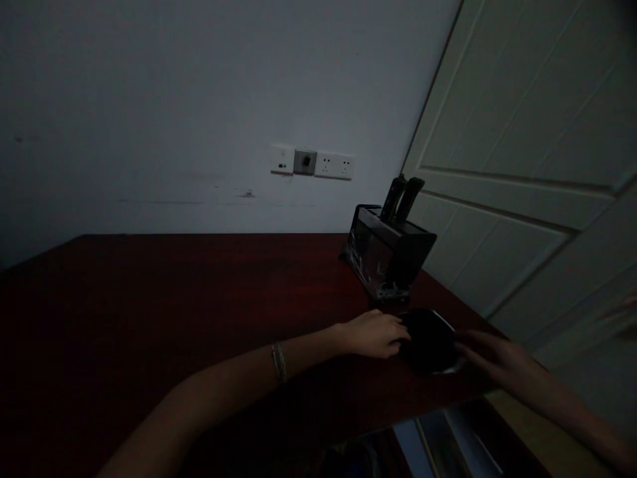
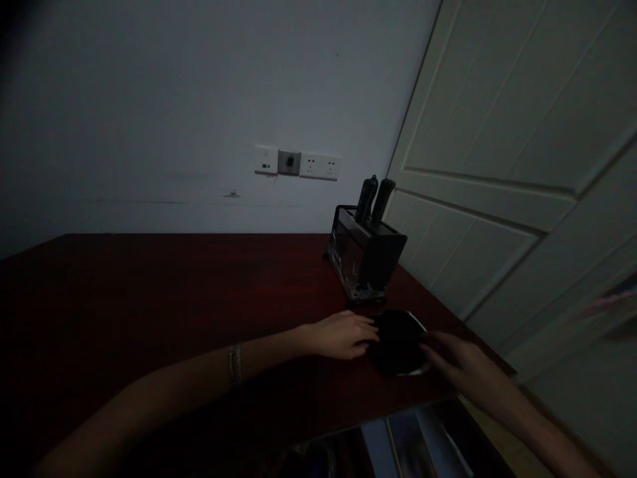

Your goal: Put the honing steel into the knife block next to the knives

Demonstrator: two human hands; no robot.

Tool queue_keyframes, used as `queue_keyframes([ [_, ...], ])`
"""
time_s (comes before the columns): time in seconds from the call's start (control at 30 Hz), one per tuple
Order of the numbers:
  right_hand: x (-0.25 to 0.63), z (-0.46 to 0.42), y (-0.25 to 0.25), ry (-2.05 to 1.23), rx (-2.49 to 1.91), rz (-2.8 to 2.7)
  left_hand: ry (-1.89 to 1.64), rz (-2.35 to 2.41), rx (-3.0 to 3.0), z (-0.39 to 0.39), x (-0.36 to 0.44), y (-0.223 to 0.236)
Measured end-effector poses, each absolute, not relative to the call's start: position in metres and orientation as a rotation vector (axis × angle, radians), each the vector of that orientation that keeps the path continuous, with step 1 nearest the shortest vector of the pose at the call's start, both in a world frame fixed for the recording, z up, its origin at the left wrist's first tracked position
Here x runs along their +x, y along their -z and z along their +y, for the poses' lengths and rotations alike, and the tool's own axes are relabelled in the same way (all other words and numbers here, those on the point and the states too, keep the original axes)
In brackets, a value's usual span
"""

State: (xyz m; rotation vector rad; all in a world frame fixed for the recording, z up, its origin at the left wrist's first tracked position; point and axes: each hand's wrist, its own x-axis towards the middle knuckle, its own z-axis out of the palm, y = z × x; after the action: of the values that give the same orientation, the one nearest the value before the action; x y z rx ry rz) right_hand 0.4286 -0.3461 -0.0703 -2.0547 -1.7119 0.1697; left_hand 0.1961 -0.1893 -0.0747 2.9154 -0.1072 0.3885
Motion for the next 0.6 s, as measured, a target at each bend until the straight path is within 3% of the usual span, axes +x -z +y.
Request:
queue_keyframes([
  [0.3, 0.452, -0.284, 0.078, -0.078, -2.021, -1.628, -0.386, -0.167, 2.924, -0.191, 0.200, 0.076],
  [0.6, 0.467, -0.221, 0.055, -0.457, -1.681, -1.174, -0.972, 0.442, 2.382, -0.172, 0.221, 0.066],
])
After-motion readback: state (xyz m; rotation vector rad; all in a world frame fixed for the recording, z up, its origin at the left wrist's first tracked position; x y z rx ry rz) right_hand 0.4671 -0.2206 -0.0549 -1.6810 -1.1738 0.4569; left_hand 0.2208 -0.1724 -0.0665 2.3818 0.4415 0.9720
